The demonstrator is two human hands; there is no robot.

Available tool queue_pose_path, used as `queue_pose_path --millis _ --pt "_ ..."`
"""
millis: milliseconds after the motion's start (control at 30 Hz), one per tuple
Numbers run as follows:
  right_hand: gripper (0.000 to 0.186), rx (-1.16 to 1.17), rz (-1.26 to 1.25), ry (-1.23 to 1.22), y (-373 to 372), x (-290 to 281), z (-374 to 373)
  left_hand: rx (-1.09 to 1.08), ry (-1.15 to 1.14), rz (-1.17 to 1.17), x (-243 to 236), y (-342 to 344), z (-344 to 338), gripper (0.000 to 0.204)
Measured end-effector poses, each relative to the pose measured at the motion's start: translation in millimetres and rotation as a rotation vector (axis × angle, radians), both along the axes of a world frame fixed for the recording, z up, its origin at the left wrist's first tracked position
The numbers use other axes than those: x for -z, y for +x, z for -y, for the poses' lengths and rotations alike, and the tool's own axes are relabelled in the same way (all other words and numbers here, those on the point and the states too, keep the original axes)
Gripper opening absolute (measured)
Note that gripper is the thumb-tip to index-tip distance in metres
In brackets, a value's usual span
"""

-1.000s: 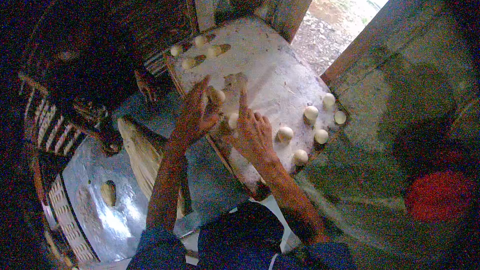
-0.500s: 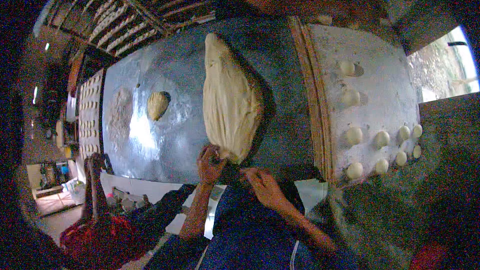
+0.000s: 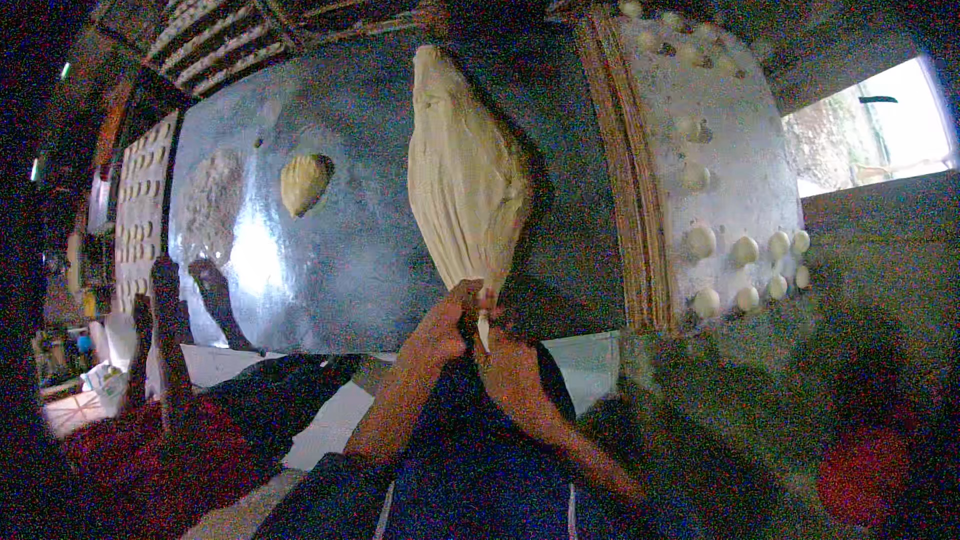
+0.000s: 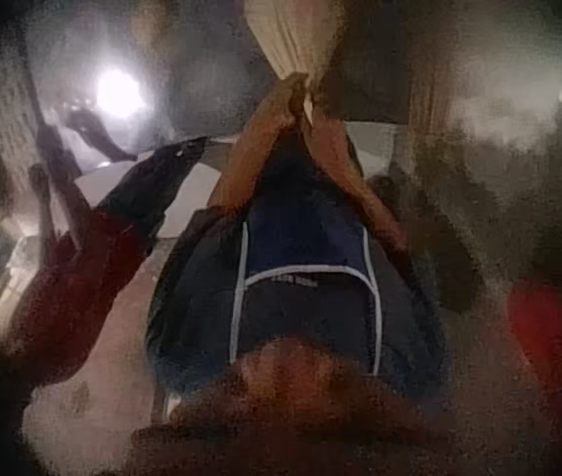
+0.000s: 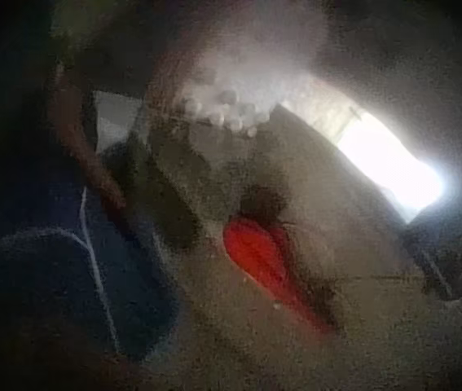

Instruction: The person tears small pieces from a large dough mass, rolls them into balls, and places them on a wooden board. Later, the person shapes the dough balls into rings and arranges them on the board. Another person works alongside, performing similar actions.

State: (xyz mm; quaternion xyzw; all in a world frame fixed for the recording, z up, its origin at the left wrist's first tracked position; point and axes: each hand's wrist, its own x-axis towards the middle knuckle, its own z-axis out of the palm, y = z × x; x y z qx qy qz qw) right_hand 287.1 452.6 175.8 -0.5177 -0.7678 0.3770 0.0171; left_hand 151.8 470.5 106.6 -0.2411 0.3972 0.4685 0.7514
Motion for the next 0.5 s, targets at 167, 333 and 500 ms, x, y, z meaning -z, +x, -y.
queue_pose_path --millis 167,333,500 --pt "0.038 -0.4 -0.395 -0.319 37.3 -51.9 14.6 0.087 0.091 -0.001 3.6 -1.2 -3.2 0.026" --pt "0.07 -0.214 -0.876 -0.315 -53.8 -54.2 -42.6 0.623 0.666 -1.486 93.6 1.1 67.8 0.03" --pt "0.034 -0.416 -0.787 -0.592 -122.2 73.4 -68.5 1.72 0.708 -1.793 5.0 -30.5 85.9 0.022"
